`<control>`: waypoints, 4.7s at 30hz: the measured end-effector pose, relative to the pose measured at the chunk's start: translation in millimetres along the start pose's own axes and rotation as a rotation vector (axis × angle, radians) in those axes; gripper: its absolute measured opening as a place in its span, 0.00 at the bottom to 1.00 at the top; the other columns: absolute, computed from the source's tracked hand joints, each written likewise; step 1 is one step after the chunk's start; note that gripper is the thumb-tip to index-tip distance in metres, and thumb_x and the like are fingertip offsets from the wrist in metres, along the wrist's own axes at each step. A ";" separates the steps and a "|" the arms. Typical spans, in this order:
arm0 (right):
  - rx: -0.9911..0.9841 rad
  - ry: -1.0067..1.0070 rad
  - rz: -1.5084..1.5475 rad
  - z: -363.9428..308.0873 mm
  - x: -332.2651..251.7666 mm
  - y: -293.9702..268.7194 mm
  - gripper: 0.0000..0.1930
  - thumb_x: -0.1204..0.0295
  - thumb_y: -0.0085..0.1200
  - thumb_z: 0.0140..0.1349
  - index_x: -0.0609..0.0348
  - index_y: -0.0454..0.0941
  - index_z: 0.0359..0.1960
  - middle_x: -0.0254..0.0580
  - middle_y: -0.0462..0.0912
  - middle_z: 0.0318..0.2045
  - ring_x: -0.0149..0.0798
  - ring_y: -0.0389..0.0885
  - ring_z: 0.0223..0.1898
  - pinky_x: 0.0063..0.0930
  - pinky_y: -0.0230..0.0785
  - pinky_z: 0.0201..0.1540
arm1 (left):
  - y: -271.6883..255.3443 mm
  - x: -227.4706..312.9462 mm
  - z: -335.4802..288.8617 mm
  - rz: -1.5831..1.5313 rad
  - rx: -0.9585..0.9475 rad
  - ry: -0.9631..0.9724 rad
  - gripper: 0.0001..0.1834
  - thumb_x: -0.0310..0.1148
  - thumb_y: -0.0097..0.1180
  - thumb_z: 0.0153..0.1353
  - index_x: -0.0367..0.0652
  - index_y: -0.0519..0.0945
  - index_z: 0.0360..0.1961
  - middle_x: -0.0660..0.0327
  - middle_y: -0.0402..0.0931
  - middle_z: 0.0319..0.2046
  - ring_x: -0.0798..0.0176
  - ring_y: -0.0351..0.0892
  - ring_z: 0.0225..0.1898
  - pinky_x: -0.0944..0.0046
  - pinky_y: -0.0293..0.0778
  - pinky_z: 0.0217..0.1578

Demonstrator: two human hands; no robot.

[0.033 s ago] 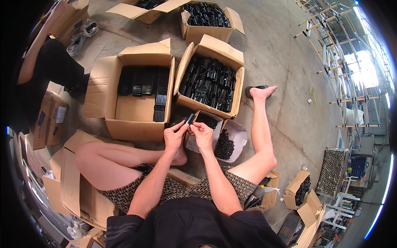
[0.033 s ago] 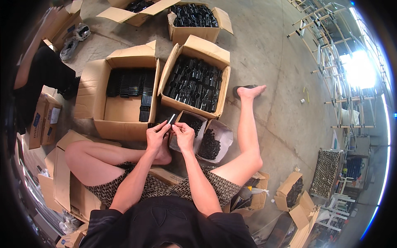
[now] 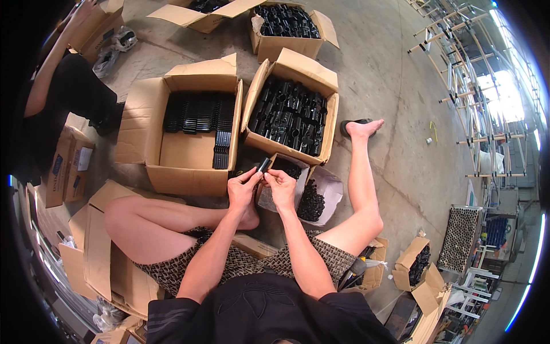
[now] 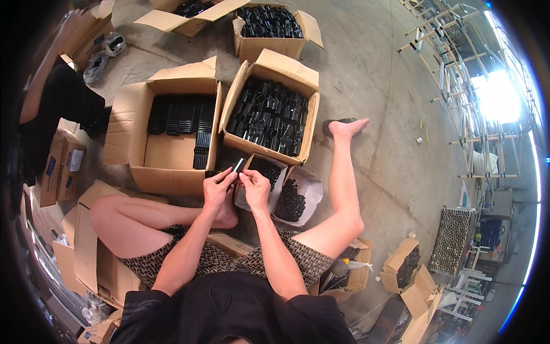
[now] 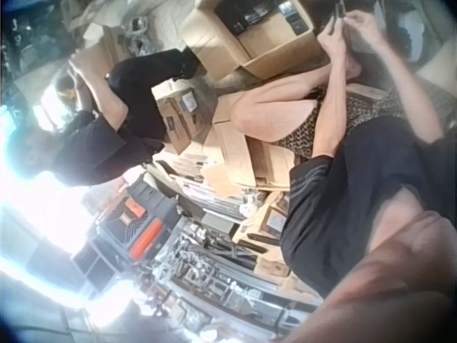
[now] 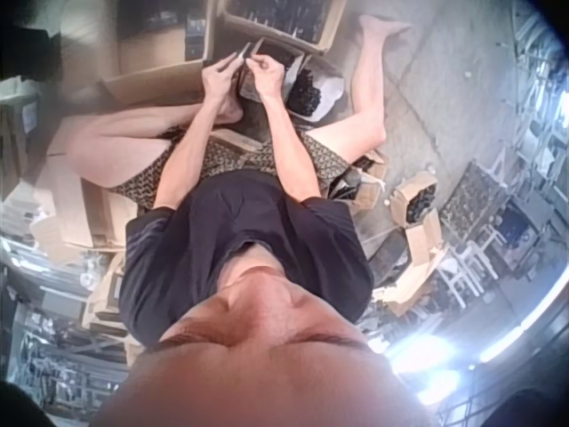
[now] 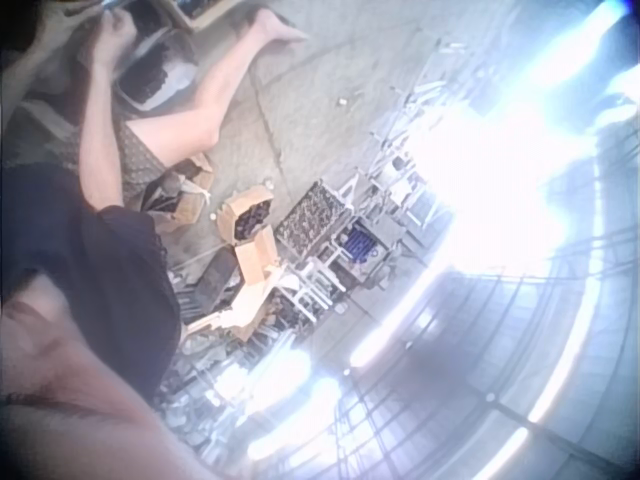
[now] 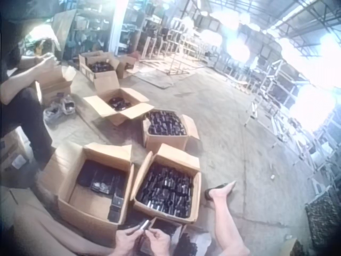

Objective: The person sorts small black metal components by hand, picking them from one cardboard box and placing them into smaller containers while sitting on the floor.

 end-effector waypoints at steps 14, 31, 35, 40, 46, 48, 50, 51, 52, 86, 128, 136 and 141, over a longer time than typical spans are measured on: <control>-0.066 0.190 -0.066 3.9 3.6 -1.9 0.15 0.63 0.51 0.74 0.64 0.79 0.37 0.38 0.83 0.29 0.29 0.81 0.27 0.23 0.75 0.31 | 2.2 -1.4 -1.1 0.023 -0.012 0.022 0.20 0.29 0.69 0.59 0.30 0.83 0.51 0.60 0.86 0.35 0.76 0.78 0.32 0.74 0.76 0.34; -0.085 -0.043 -0.492 -4.0 -25.3 -3.3 0.16 0.62 0.48 0.74 0.65 0.76 0.41 0.49 0.84 0.27 0.42 0.85 0.27 0.36 0.76 0.32 | 4.1 3.2 -2.0 -0.044 -0.033 -0.057 0.18 0.27 0.66 0.62 0.33 0.83 0.53 0.60 0.86 0.36 0.74 0.81 0.34 0.75 0.76 0.35; -0.085 0.006 -0.475 -1.7 -27.0 -3.2 0.14 0.64 0.48 0.73 0.65 0.75 0.42 0.51 0.83 0.27 0.43 0.85 0.28 0.37 0.75 0.33 | 2.6 3.2 -4.5 0.010 -0.039 -0.032 0.18 0.27 0.66 0.62 0.32 0.83 0.52 0.58 0.86 0.37 0.73 0.82 0.35 0.74 0.77 0.37; -0.112 0.028 -0.521 -2.1 -28.9 -5.7 0.14 0.63 0.50 0.72 0.64 0.75 0.42 0.53 0.84 0.28 0.49 0.86 0.32 0.41 0.74 0.36 | 1.9 2.3 -1.9 0.025 -0.024 -0.046 0.18 0.28 0.67 0.61 0.32 0.84 0.51 0.59 0.86 0.37 0.74 0.81 0.35 0.74 0.77 0.37; -0.089 -0.093 -0.592 -6.1 -21.6 -6.2 0.14 0.63 0.51 0.71 0.65 0.75 0.42 0.56 0.85 0.30 0.56 0.86 0.36 0.45 0.74 0.38 | 4.2 0.2 -0.2 -0.064 -0.056 -0.027 0.18 0.27 0.68 0.60 0.31 0.83 0.51 0.56 0.86 0.37 0.73 0.82 0.35 0.74 0.77 0.36; -0.120 -0.045 -0.604 -5.8 -17.4 -8.4 0.12 0.65 0.50 0.72 0.64 0.75 0.42 0.58 0.84 0.31 0.59 0.85 0.36 0.47 0.73 0.38 | 2.8 -1.2 -1.0 -0.026 -0.045 -0.031 0.18 0.26 0.67 0.61 0.29 0.82 0.52 0.56 0.86 0.37 0.72 0.83 0.35 0.74 0.77 0.38; -0.074 -0.079 -0.477 -13.2 -21.2 -1.3 0.12 0.65 0.49 0.72 0.63 0.75 0.40 0.60 0.82 0.30 0.61 0.83 0.36 0.47 0.72 0.37 | -2.1 -5.6 2.3 0.046 -0.035 -0.016 0.19 0.26 0.66 0.62 0.28 0.82 0.52 0.55 0.86 0.37 0.72 0.83 0.36 0.73 0.77 0.38; -0.068 -0.110 -0.479 -13.9 -22.9 -0.7 0.13 0.64 0.48 0.73 0.63 0.75 0.40 0.59 0.82 0.29 0.61 0.83 0.35 0.47 0.72 0.37 | -1.0 -5.1 1.8 0.023 -0.037 -0.028 0.18 0.26 0.66 0.62 0.29 0.82 0.52 0.56 0.86 0.37 0.72 0.83 0.35 0.73 0.78 0.38; -0.062 -0.140 -0.481 -13.9 -24.7 -0.1 0.13 0.64 0.48 0.73 0.63 0.75 0.40 0.59 0.82 0.29 0.61 0.82 0.35 0.48 0.72 0.37 | 0.4 -4.7 1.4 -0.001 -0.040 -0.040 0.18 0.27 0.66 0.62 0.30 0.83 0.52 0.57 0.86 0.38 0.72 0.83 0.35 0.73 0.78 0.38; -0.670 0.162 -0.219 -13.6 -69.4 -15.0 0.20 0.65 0.63 0.64 0.63 0.77 0.52 0.35 0.84 0.35 0.27 0.81 0.35 0.26 0.75 0.39 | -5.9 89.3 -10.8 0.413 -0.499 0.137 0.26 0.36 0.66 0.63 0.29 0.76 0.56 0.57 0.82 0.44 0.70 0.79 0.44 0.69 0.76 0.45; -0.260 -0.147 -0.752 37.0 -19.3 -57.3 0.09 0.77 0.60 0.57 0.67 0.77 0.37 0.46 0.83 0.28 0.36 0.83 0.30 0.28 0.76 0.35 | -12.8 11.8 -5.7 1.115 -0.142 0.484 0.19 0.30 0.64 0.50 0.38 0.79 0.45 0.48 0.81 0.34 0.43 0.80 0.39 0.48 0.75 0.43; -0.442 -0.397 -0.684 9.6 -73.8 -10.8 0.08 0.77 0.58 0.58 0.65 0.78 0.38 0.48 0.82 0.31 0.45 0.84 0.31 0.34 0.77 0.36 | -4.8 25.7 -8.2 1.120 -0.228 0.529 0.21 0.30 0.64 0.51 0.38 0.81 0.49 0.49 0.82 0.41 0.47 0.80 0.46 0.51 0.74 0.49; -0.540 -0.611 -0.857 11.3 -70.4 6.8 0.07 0.77 0.56 0.58 0.64 0.75 0.38 0.53 0.80 0.34 0.57 0.81 0.38 0.44 0.76 0.40 | -4.9 28.9 -9.0 1.094 -0.169 0.617 0.20 0.29 0.64 0.51 0.41 0.79 0.47 0.53 0.81 0.38 0.49 0.79 0.42 0.52 0.72 0.45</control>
Point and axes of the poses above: each hand's wrist, its own z-axis towards the middle knuckle, its own y-axis out of the palm, x = y × z, the point moved 2 cm from there along z, towards the middle knuckle
